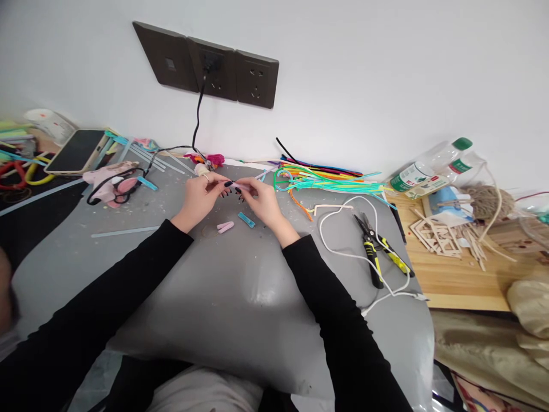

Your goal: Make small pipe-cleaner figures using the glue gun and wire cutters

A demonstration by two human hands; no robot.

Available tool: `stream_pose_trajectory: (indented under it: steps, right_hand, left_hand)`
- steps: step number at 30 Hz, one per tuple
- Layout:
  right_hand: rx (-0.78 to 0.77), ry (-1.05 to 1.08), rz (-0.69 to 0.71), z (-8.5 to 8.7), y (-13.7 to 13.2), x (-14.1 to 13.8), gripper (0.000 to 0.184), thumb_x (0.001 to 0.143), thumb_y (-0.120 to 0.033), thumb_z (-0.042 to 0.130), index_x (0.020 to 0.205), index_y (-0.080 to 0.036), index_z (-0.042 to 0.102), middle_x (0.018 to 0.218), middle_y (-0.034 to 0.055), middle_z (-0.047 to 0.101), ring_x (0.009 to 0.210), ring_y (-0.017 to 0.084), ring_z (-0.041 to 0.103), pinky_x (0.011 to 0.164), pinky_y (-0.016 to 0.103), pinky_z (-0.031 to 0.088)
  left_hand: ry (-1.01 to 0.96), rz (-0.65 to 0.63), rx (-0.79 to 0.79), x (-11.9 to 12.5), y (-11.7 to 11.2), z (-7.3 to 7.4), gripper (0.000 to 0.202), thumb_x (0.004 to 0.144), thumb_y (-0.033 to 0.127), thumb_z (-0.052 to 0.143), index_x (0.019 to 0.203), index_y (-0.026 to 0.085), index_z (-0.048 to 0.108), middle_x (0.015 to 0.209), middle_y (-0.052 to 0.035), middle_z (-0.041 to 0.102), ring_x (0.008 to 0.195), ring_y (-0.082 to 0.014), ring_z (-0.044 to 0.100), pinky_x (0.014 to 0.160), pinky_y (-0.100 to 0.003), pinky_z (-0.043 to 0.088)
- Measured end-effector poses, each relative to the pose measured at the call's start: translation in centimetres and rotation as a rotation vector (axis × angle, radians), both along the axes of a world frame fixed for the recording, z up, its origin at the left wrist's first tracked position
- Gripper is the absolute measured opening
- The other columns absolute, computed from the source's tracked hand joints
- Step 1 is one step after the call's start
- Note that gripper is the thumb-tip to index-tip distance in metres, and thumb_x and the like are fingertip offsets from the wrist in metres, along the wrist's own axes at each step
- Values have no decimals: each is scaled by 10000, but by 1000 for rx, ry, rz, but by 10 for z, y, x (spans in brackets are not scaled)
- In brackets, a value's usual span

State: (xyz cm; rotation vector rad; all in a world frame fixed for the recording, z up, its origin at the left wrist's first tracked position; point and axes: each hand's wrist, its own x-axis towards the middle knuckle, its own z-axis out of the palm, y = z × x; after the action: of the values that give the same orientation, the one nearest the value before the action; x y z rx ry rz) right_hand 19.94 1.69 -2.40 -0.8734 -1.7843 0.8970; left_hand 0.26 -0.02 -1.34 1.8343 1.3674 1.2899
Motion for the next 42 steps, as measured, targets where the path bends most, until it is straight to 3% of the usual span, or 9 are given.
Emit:
stream_pose_trajectory:
  steps: [4, 13, 20, 30, 37, 42]
  right_hand:
    - [2, 26, 15, 1, -1, 0, 243, 934, -256, 589, 1114, -207, 746, 1061, 69, 785, 813, 162, 731, 797, 325, 615]
    - [-19, 45, 27, 4, -4, -1, 247, 922, -243, 582, 1117, -214, 731, 1025, 64, 777, 835, 169, 744, 840, 344, 628]
    - [60, -11, -23, 1, -3, -1, 235, 942, -267, 585, 1133, -219, 712, 1050, 66, 780, 857, 172, 740, 868, 352, 622]
    - [-116, 147, 27, 0, 7, 3, 280, 969, -479, 643, 1079, -230, 712, 1083, 71, 764, 862, 183, 722, 862, 376, 628]
    - [-241, 220, 74, 2, 8, 4, 437, 898, -614, 716, 1108, -232, 693, 992, 57, 761, 839, 192, 728, 825, 373, 631]
    - [-287, 254, 61, 1, 12, 7, 506, 844, -684, 747, 1063, -231, 699, 910, 46, 760, 796, 184, 728, 798, 356, 627]
  left_hand:
    - [-3, 48, -16, -1, 2, -3, 175, 963, 296, 604, 941, 181, 734, 760, -24, 739, 676, -177, 684, 698, -313, 567]
    - [-4, 102, -25, 1, 0, 0, 166, 927, 312, 625, 891, 181, 719, 730, -24, 749, 650, -173, 691, 670, -289, 551]
    - [-37, 93, -42, 3, -1, 2, 158, 922, 304, 628, 877, 179, 713, 728, -27, 741, 656, -170, 692, 677, -291, 555]
    - [-184, -121, -148, 0, 4, 3, 223, 875, 343, 716, 1013, 172, 752, 931, -80, 791, 803, -204, 729, 763, -342, 609]
    - [-37, 3, 2, 1, 0, 3, 178, 907, 305, 674, 1001, 201, 784, 977, -57, 804, 870, -203, 728, 800, -343, 609]
    - [-4, -39, 38, 3, -2, 5, 207, 916, 355, 685, 1009, 206, 796, 1001, -66, 811, 904, -217, 736, 790, -342, 614]
